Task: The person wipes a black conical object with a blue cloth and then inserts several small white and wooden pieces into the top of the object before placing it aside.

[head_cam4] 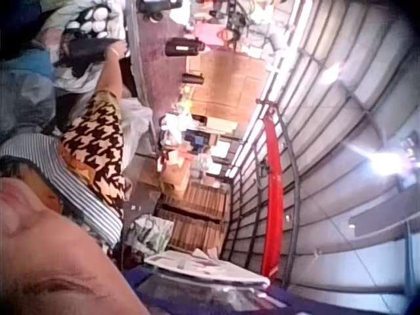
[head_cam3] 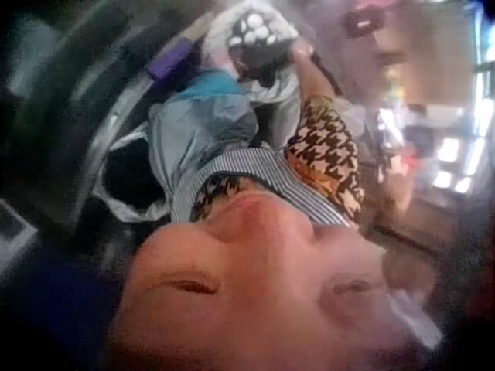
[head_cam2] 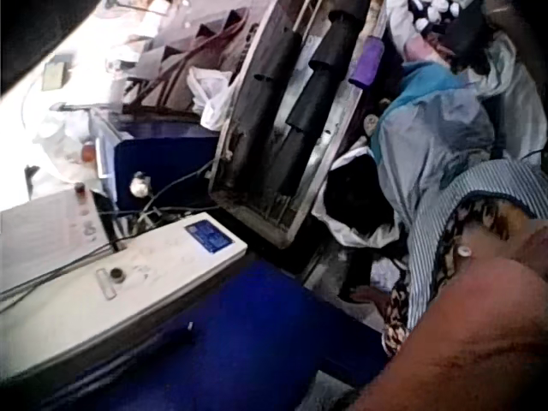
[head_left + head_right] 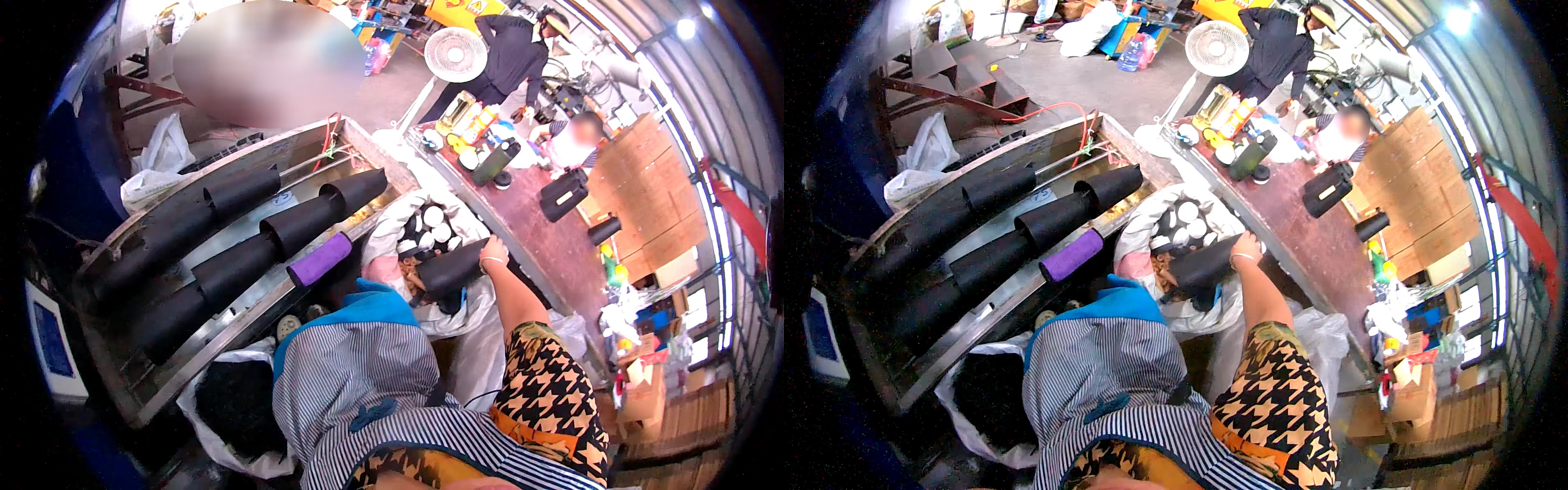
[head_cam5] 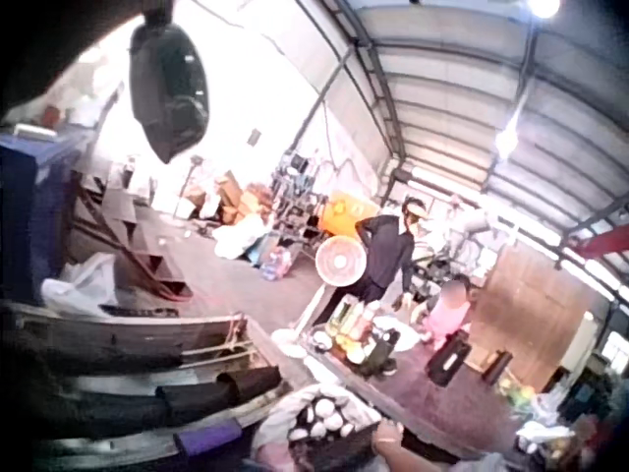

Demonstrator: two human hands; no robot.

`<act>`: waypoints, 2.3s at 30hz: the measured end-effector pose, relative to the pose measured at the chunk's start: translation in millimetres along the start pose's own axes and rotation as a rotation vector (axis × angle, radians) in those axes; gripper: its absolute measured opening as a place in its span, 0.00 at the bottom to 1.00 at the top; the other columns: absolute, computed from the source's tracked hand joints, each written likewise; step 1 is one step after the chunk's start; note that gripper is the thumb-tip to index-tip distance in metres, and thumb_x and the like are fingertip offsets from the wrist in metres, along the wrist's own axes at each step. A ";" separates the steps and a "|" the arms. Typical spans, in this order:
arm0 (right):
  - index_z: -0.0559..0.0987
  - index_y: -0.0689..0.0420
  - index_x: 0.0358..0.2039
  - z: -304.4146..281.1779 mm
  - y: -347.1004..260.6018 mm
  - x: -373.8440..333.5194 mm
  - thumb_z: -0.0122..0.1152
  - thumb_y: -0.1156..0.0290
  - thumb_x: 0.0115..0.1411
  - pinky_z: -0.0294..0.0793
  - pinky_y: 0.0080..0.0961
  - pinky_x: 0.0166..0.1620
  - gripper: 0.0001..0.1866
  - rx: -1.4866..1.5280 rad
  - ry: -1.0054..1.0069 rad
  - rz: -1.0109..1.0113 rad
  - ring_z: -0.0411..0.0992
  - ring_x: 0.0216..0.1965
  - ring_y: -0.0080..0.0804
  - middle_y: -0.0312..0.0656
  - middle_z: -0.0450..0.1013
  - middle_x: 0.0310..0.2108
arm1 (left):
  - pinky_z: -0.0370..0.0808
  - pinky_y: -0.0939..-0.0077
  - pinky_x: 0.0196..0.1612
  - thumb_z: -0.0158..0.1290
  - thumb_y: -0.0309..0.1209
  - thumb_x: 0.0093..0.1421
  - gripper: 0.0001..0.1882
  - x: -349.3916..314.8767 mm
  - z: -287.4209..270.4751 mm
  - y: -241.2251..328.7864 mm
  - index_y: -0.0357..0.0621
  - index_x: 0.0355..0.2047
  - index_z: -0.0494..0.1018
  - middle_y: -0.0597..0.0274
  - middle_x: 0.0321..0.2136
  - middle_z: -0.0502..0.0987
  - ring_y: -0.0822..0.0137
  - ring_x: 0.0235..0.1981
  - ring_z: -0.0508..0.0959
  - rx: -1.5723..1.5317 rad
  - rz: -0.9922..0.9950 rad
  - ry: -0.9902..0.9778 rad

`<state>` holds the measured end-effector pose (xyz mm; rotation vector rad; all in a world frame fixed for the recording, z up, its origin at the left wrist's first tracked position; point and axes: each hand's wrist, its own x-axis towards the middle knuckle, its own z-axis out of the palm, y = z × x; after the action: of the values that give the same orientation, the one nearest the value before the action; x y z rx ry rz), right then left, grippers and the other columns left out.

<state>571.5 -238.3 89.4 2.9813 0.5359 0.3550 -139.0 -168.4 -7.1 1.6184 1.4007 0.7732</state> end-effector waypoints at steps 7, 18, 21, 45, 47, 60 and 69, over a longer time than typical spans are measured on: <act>0.75 0.58 0.46 -34.4 -138.0 -102.5 0.57 0.73 0.51 0.72 0.45 0.44 0.19 0.622 0.229 -0.798 0.70 0.43 0.52 0.51 0.69 0.43 | 0.72 0.59 0.55 0.46 0.44 0.65 0.26 -28.0 25.4 86.1 0.37 0.55 0.69 0.52 0.52 0.74 0.56 0.49 0.76 -0.244 -0.005 -0.082; 0.80 0.45 0.40 -173.5 -215.5 -386.2 0.68 0.54 0.41 0.53 0.66 0.56 0.23 1.073 0.058 -1.651 0.63 0.58 0.43 0.30 0.73 0.46 | 0.71 0.58 0.56 0.43 0.45 0.67 0.24 43.1 -48.9 -30.1 0.44 0.56 0.70 0.58 0.51 0.76 0.59 0.50 0.76 -1.202 -0.421 0.057; 0.79 0.42 0.47 -165.7 -204.9 -388.0 0.70 0.53 0.44 0.39 0.72 0.62 0.27 0.941 0.005 -1.607 0.54 0.65 0.46 0.29 0.72 0.48 | 0.73 0.59 0.55 0.51 0.45 0.64 0.21 67.2 -30.3 -45.7 0.45 0.49 0.75 0.60 0.46 0.79 0.60 0.48 0.78 -1.237 -0.681 0.081; 0.78 0.45 0.46 -165.7 -247.0 -431.6 0.67 0.43 0.46 0.50 0.64 0.61 0.29 0.802 -0.394 -1.973 0.57 0.62 0.55 0.38 0.71 0.49 | 0.76 0.68 0.48 0.56 0.47 0.60 0.20 20.8 -41.5 -122.1 0.44 0.42 0.79 0.62 0.39 0.82 0.63 0.40 0.81 -0.940 -0.622 0.050; 0.78 0.46 0.50 -172.1 -240.3 -407.5 0.63 0.39 0.50 0.54 0.56 0.61 0.32 0.910 -0.397 -1.930 0.55 0.64 0.52 0.40 0.70 0.55 | 0.75 0.67 0.49 0.57 0.47 0.59 0.20 40.1 -47.1 -78.7 0.44 0.42 0.78 0.62 0.40 0.81 0.62 0.41 0.80 -1.005 -1.001 0.079; 0.74 0.48 0.55 -51.6 -151.0 -305.4 0.64 0.59 0.51 0.58 0.49 0.63 0.29 0.834 -0.290 -1.473 0.57 0.63 0.48 0.41 0.65 0.59 | 0.62 0.62 0.64 0.47 0.45 0.67 0.24 106.7 -38.8 81.9 0.42 0.57 0.69 0.57 0.56 0.72 0.59 0.58 0.70 -1.348 -0.790 0.100; 0.73 0.44 0.56 -41.6 -175.2 -320.2 0.63 0.60 0.51 0.51 0.56 0.65 0.29 0.940 -0.413 -1.302 0.53 0.67 0.48 0.39 0.60 0.64 | 0.68 0.64 0.47 0.48 0.28 0.66 0.05 361.2 187.5 260.8 0.52 0.37 0.62 0.68 0.36 0.69 0.66 0.42 0.71 -1.232 -0.135 -0.264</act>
<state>211.4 -185.8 39.4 2.3075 2.7918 -0.7742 211.1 142.5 112.7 0.6037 0.5618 0.9962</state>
